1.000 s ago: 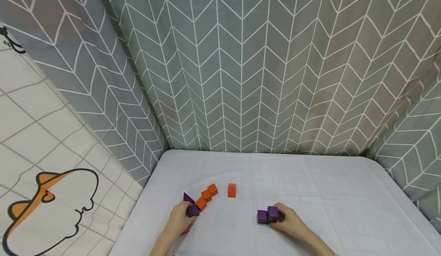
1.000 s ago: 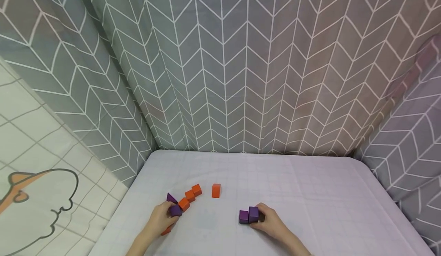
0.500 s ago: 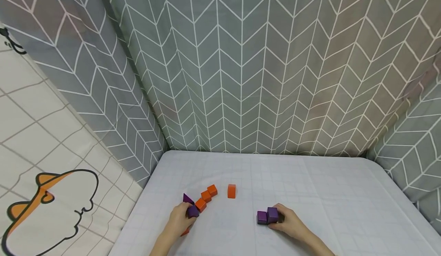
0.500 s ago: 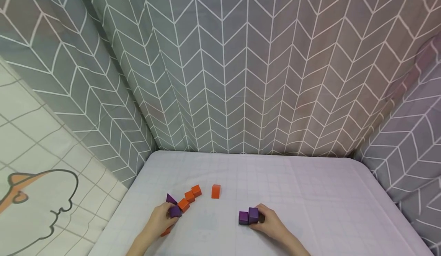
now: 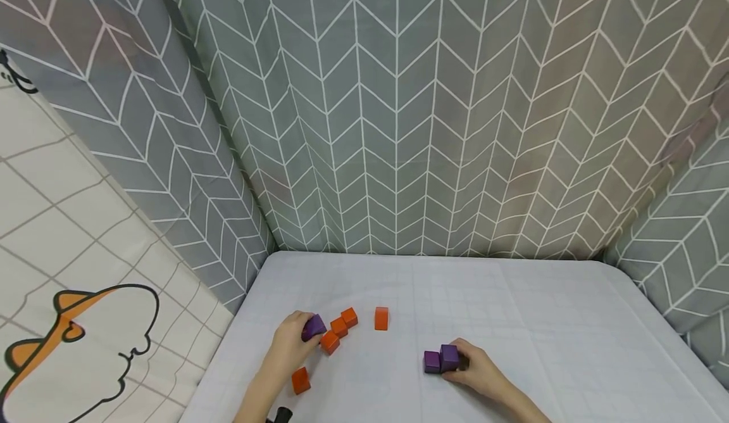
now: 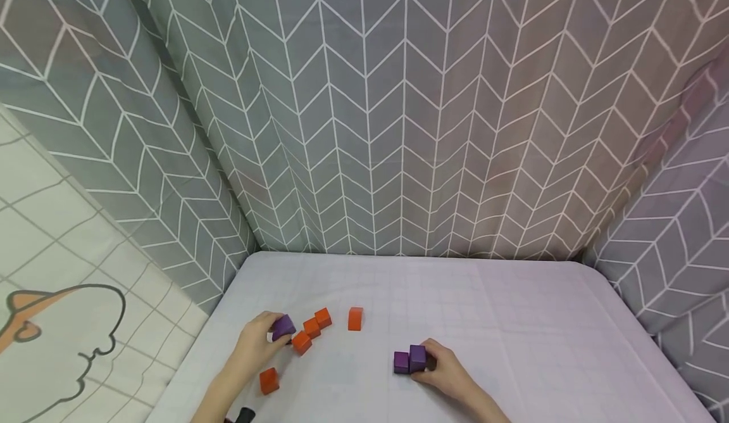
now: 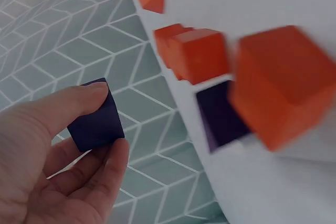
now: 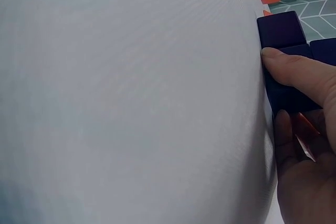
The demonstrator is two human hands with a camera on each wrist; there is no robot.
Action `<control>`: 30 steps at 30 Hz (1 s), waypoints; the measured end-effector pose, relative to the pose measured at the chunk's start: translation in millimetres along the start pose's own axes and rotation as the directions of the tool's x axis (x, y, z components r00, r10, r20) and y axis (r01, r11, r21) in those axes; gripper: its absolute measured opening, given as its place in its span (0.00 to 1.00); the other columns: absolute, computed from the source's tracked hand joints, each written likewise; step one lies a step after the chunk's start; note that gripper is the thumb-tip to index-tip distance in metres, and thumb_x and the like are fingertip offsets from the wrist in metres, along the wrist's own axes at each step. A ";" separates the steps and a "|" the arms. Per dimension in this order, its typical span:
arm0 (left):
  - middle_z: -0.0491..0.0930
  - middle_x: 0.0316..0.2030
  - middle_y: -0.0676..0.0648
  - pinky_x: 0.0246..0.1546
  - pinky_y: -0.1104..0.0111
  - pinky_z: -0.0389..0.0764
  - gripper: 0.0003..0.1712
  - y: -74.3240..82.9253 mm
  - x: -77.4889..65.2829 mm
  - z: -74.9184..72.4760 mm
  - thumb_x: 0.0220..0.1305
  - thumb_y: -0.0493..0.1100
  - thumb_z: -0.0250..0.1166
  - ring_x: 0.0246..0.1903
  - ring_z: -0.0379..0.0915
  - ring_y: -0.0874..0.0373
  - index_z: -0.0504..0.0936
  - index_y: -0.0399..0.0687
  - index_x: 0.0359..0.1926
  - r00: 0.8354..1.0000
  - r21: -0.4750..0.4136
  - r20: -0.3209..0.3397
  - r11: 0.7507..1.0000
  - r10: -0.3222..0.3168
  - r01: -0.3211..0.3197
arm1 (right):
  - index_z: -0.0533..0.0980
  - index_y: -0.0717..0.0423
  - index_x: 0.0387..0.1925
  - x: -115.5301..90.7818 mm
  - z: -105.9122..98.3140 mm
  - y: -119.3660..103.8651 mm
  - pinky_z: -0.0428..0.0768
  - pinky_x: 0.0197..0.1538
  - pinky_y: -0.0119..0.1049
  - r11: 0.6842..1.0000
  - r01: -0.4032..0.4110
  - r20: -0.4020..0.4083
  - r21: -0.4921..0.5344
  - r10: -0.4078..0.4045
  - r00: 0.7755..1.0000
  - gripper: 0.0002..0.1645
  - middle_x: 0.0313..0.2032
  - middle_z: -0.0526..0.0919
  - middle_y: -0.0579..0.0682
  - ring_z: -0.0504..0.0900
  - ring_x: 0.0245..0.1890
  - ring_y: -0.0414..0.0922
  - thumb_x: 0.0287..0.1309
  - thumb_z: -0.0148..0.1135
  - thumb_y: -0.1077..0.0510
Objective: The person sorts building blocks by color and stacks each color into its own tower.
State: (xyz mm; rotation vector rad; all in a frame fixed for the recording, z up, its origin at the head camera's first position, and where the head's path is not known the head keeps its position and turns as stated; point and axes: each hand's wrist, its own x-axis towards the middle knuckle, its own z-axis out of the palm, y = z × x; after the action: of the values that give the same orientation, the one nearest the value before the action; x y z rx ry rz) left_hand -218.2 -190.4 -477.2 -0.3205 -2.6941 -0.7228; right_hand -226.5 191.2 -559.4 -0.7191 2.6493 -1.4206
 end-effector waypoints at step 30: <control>0.75 0.32 0.57 0.32 0.79 0.72 0.14 107.0 30.8 113.6 0.48 0.43 0.69 0.33 0.70 0.69 0.78 0.46 0.38 0.884 -0.328 0.338 0.921 0.323 -0.211 | 0.75 0.47 0.35 1.0 2.4 0.7 0.71 0.38 0.28 0.997 0.069 -0.046 0.029 -0.067 0.997 0.19 0.34 0.75 0.40 0.72 0.34 0.33 0.37 0.70 0.50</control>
State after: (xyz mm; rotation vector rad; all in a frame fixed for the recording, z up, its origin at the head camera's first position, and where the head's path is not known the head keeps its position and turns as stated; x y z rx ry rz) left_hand -243.9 -37.1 -511.0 -0.9892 -2.8063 -1.0516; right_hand -227.0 189.3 -561.1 -0.7912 2.6542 -1.5079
